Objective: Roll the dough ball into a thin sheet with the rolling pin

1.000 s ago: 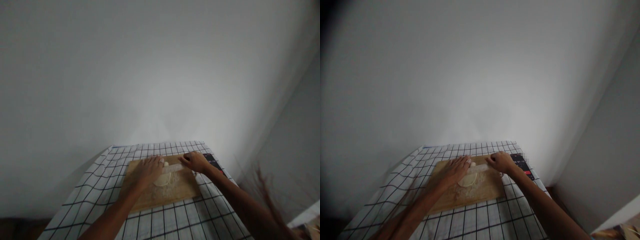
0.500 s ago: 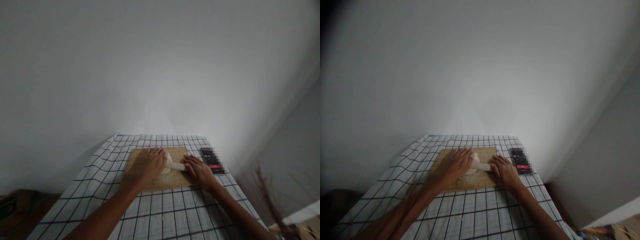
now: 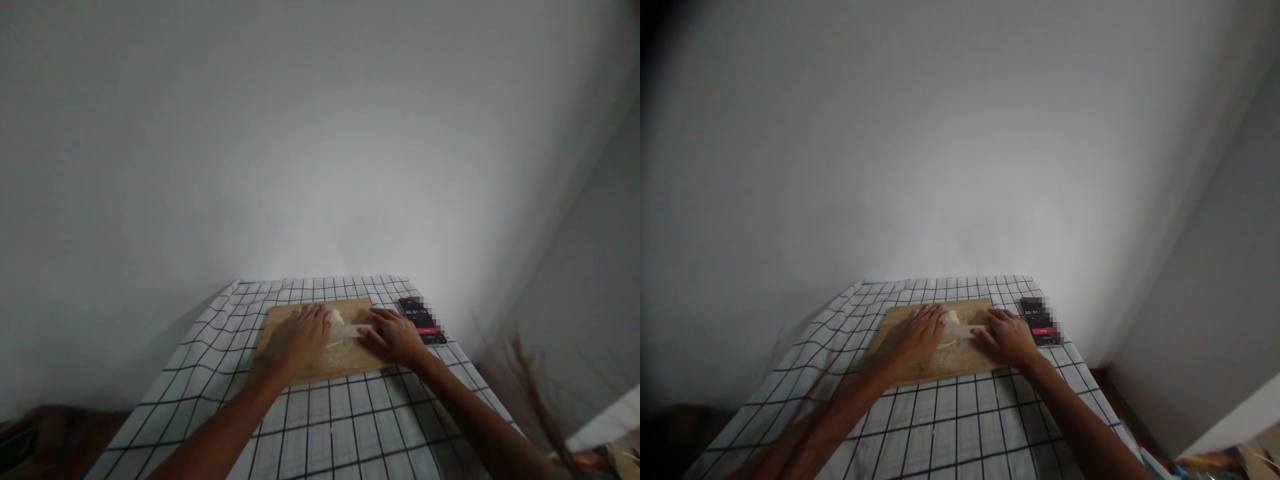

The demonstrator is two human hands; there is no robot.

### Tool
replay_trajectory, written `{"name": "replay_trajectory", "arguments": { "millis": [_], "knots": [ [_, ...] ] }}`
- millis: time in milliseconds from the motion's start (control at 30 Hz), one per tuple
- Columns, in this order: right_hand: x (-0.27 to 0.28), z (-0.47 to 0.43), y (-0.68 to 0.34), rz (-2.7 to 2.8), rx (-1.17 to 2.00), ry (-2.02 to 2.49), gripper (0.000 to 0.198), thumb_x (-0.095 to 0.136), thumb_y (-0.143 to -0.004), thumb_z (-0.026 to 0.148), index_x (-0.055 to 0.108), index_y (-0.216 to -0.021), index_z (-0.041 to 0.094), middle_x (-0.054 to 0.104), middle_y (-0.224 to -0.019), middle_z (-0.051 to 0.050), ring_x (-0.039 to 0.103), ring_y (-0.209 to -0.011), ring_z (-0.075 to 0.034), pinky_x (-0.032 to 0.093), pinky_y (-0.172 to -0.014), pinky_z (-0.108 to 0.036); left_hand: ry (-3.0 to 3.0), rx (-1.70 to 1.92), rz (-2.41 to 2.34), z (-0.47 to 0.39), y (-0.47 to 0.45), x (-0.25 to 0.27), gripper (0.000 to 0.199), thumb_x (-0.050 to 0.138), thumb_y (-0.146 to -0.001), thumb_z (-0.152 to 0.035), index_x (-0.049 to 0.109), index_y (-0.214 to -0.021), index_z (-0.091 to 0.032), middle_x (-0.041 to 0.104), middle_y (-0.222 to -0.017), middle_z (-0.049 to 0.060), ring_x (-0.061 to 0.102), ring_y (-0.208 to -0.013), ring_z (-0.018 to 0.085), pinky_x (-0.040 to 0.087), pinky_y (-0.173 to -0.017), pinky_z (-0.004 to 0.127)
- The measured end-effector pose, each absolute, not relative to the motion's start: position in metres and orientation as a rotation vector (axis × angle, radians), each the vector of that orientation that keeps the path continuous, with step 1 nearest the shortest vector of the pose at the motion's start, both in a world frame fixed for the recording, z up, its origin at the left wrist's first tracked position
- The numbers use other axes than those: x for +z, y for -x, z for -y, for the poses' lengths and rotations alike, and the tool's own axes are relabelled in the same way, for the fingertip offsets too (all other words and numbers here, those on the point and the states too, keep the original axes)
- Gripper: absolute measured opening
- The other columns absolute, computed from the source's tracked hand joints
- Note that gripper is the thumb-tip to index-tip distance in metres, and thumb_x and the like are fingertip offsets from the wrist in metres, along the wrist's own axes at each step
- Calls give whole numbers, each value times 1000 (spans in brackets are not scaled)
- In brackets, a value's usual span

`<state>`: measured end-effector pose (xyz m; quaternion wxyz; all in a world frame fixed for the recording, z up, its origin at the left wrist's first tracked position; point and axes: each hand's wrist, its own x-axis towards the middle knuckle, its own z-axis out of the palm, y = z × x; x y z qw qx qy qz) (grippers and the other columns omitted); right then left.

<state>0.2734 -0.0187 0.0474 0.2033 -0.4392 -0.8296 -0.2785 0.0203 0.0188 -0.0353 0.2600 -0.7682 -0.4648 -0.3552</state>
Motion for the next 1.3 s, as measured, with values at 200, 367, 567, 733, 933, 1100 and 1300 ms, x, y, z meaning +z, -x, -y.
{"name": "replay_trajectory", "arguments": {
  "millis": [200,367,567,733,933,1100,1300],
  "knots": [
    [79,-13,-264,2334,-728,1332,45,34,-104,48,72,-110,24,68,-127,-8,64,-115,-24,52,-92,-35,2183,-913,1434,-47,-20,-15,43,32,-103,-27,49,-141,-22,53,-145,12,47,-135,28,39,-108,49],
    [64,-17,-270,2322,-705,1364,45,30,-106,42,67,-119,23,66,-130,-8,61,-121,-23,49,-99,-37,2122,-1043,1394,-48,-28,-15,46,25,-104,-29,47,-142,-15,55,-143,13,47,-135,25,35,-112,45],
    [34,12,-281,2338,-668,1249,44,27,-107,38,61,-131,23,59,-141,-5,48,-136,-20,39,-112,-38,2080,-1043,1363,-28,-32,-17,43,32,-103,-24,48,-140,-11,52,-145,16,43,-138,29,25,-117,52],
    [20,45,-275,2276,-787,1228,34,41,-103,46,65,-115,25,66,-126,-5,54,-126,-24,42,-104,-39,2124,-997,1250,-11,-28,-26,42,31,-102,-21,47,-140,-12,48,-149,14,38,-142,28,23,-118,50],
    [29,47,-263,2310,-890,1245,31,52,-98,51,63,-102,23,68,-102,-5,61,-100,-23,41,-88,-37,2123,-1028,1352,6,-19,-31,44,32,-101,-23,45,-143,-18,48,-149,11,39,-141,27,26,-117,51],
    [43,25,-238,2377,-810,1206,37,46,-99,54,63,-97,21,66,-101,-5,61,-97,-20,44,-86,-33,2126,-988,1391,-7,-7,-24,40,37,-97,-19,53,-134,-22,54,-144,11,41,-140,29,27,-116,52],
    [67,-17,-222,2388,-848,1240,41,30,-106,44,62,-113,21,65,-117,-10,59,-110,-21,44,-95,-38,2217,-889,1505,-52,-6,-9,45,37,-99,-29,48,-142,-17,44,-152,15,35,-143,32,23,-115,58]
  ]
}}
